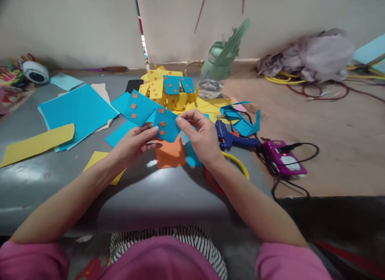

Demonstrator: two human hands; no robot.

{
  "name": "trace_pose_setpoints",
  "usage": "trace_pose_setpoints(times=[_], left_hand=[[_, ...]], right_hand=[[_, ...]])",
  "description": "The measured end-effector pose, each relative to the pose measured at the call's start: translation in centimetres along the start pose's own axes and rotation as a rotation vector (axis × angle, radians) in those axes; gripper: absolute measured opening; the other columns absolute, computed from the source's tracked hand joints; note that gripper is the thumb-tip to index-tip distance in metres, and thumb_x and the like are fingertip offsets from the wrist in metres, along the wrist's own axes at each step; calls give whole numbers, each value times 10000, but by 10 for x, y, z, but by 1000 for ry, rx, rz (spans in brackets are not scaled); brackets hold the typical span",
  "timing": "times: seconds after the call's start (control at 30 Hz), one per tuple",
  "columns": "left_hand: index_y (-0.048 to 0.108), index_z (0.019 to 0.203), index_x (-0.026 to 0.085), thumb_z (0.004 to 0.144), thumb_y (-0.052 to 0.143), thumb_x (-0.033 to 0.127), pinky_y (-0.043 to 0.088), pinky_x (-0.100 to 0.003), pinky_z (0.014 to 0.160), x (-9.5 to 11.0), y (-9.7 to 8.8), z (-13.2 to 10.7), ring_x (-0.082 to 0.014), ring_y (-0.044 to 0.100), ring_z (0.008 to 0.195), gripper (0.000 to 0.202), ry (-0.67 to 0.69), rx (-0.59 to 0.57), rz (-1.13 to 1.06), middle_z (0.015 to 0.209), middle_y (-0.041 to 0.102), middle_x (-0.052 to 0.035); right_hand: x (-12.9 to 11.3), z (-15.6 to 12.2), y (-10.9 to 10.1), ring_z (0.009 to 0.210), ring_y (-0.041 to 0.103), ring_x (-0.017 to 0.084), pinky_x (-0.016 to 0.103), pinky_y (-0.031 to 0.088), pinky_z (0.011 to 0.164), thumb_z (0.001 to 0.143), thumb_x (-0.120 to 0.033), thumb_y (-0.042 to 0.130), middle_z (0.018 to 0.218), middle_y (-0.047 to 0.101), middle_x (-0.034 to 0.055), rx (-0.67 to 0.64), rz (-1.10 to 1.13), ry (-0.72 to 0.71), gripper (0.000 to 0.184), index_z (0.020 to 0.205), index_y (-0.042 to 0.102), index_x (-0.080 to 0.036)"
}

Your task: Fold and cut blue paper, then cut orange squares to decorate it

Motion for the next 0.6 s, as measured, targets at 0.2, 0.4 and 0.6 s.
trace_pose_setpoints(times=[0.2,0.4,0.6], left_hand=[[739,910,172,708,853,475,534,-248,758,-4,0,2,-113,685,751,381,-34,109,-103,830,732,-14],[730,912,176,677,883,441,552,-238,765,2,-3,1,-136,723,787,386,-37,211,-139,775,744,-6],[727,893,176,750,831,450,565,-275,820,3,-3,-1,-173,743,861,326,-16,198,-130,841,769,-36]], right_hand=[[-22,-11,-3,1247,543,279,512,433,1066,935,-337,630,1296,622,36,56,-482,-431,210,1143,657,-341],[-31,-20,6,1309,491,302,591,348,1120,938,-283,612,1400,600,-32,-52,-799,-664,235,1102,707,-423],[-30,-21,14,1352,480,287,597,287,1180,977,-294,545,1418,623,-50,-103,-967,-666,263,1151,688,-430]])
Point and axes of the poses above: each hand's wrist, its own z-axis towards the middle knuckle, its own y-axis out of the palm, x = y × z, the point moved 4 cm from there along z, towards the middle knuckle
